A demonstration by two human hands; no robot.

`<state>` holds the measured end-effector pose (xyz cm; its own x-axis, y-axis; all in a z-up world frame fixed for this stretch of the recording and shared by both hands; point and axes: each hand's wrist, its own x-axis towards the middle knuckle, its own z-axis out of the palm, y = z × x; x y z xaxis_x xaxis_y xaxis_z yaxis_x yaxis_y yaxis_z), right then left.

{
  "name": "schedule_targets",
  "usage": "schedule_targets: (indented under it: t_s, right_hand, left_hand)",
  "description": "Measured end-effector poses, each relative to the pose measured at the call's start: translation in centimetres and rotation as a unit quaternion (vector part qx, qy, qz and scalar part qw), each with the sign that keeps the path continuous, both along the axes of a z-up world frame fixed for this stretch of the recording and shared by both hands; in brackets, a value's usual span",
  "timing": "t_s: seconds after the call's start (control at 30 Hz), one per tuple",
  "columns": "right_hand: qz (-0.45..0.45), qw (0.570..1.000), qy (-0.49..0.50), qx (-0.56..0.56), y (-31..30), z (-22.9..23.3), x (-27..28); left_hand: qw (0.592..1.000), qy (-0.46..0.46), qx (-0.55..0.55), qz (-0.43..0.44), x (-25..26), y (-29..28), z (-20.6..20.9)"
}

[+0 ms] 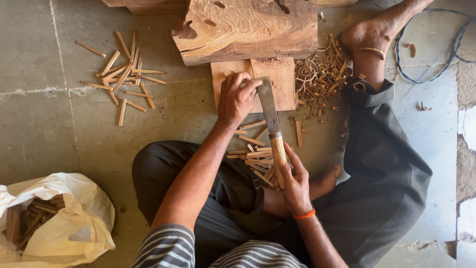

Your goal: The person sits on the floor and uses a chisel to carve small wooden sticks. They hold the sticks against a wooden block and strike the chisel to shape the wood, creating a pile of finished pieces and wood shavings.

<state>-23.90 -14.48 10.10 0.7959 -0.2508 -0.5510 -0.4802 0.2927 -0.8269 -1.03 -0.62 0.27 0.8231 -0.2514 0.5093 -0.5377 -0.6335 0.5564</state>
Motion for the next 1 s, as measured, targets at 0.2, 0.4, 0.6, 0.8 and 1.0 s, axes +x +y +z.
schedule_targets:
  t_s: [0.2, 0.4, 0.6, 0.8, 1.0]
  right_hand:
    - [0.0, 0.999, -0.042, -0.011, 0.8, -1.2, 4.4]
    - [-0.049, 0.992, -0.052, 0.108, 1.9, -1.3, 4.5]
    - [-0.126, 0.96, -0.117, 0.221, 2.1, 0.5, 0.5]
    - [-0.08, 0.993, 0.005, 0.085, 1.3, 0.2, -4.0]
    - [-0.09, 0.99, 0.0, 0.106, 1.5, -1.4, -4.1]
  left_hand:
    - [0.999, -0.033, 0.033, 0.014, -0.2, 0.0, -0.7]
    - [1.0, -0.02, 0.018, 0.005, -0.7, 0.2, 1.7]
    - [0.997, -0.039, -0.069, 0.01, -0.6, 0.5, 3.4]
    - [0.934, 0.081, -0.343, 0.057, 0.4, 4.5, 3.9]
    - [0.92, 0.123, -0.299, 0.221, 1.4, 17.7, 8.5]
